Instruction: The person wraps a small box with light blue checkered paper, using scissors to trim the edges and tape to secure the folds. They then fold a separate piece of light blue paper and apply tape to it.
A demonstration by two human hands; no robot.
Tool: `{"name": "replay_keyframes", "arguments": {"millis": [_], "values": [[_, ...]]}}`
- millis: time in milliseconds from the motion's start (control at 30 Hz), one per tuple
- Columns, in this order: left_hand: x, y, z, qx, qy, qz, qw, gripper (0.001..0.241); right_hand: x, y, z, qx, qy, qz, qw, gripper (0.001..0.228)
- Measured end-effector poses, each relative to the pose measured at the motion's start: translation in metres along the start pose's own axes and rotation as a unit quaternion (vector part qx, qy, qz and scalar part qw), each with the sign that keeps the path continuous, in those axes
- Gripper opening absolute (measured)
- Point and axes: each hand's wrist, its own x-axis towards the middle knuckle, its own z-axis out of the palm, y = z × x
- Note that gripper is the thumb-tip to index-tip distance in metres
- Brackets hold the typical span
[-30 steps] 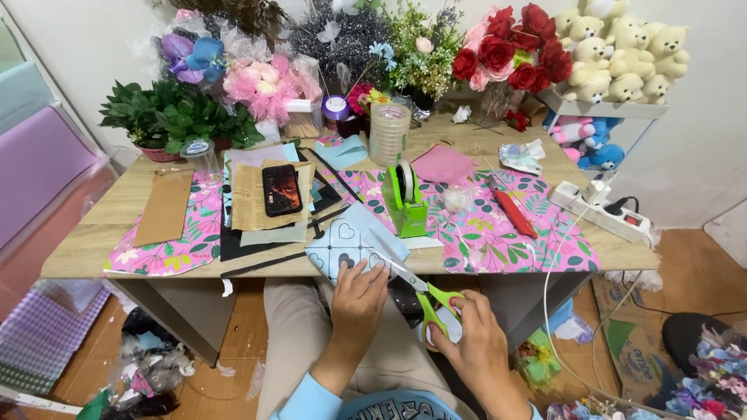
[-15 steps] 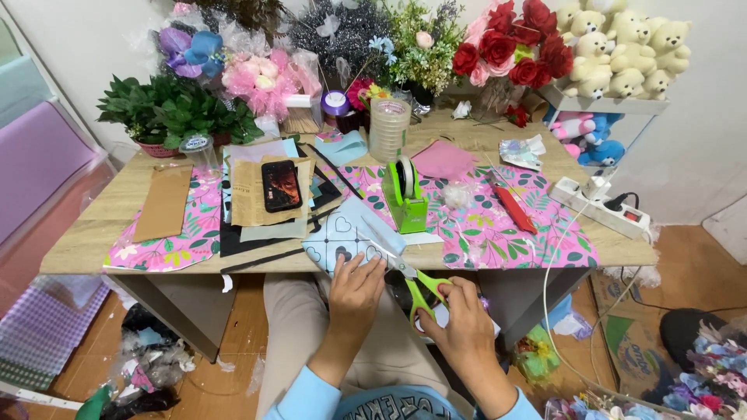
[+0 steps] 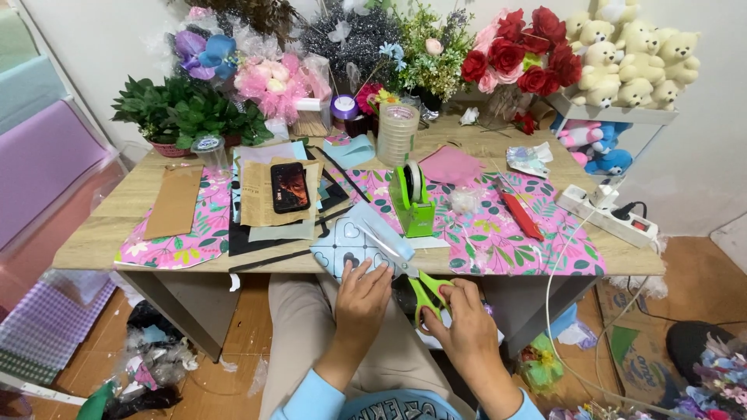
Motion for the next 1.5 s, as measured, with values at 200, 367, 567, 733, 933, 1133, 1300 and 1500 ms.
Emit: {"name": "replay_keyframes", "arguments": {"millis": [200, 367, 567, 733, 933, 1133, 1300, 1500], "values": [[-0.002, -0.001, 0.003, -0.041, 0.037, -0.007, 0.998, 0.019, 0.019, 0.001, 0.002, -0.004, -0.018, -0.018, 1.000, 0.050], [-0.003, -0.004, 0.004, -0.047, 0.044, 0.002, 0.998, 0.023, 0.034, -0.011, -0.003, 0.006, -0.022, -0.023, 0.999, 0.050], [-0.013, -0.008, 0.012, -0.042, 0.057, 0.013, 0.997, 0.026, 0.045, -0.021, -0.010, 0.008, -0.030, -0.036, 0.999, 0.048], [-0.014, -0.012, 0.021, -0.007, 0.066, 0.026, 0.997, 0.030, 0.058, -0.025, -0.002, 0.003, -0.033, -0.040, 0.999, 0.043], [-0.013, -0.015, 0.020, 0.002, 0.056, 0.028, 0.998, 0.026, 0.068, -0.034, 0.004, 0.026, -0.018, -0.063, 0.998, 0.043], [-0.003, -0.015, 0.010, -0.001, 0.035, 0.033, 0.999, 0.025, 0.081, -0.032, 0.021, 0.059, -0.014, -0.092, 0.994, 0.040], [0.004, -0.018, 0.007, -0.010, 0.034, 0.020, 0.999, 0.017, 0.089, -0.032, 0.029, 0.067, -0.015, -0.113, 0.991, 0.036], [0.006, -0.016, 0.003, -0.013, 0.025, 0.013, 1.000, 0.017, 0.090, -0.032, 0.035, 0.072, -0.043, -0.082, 0.993, 0.035]]}}
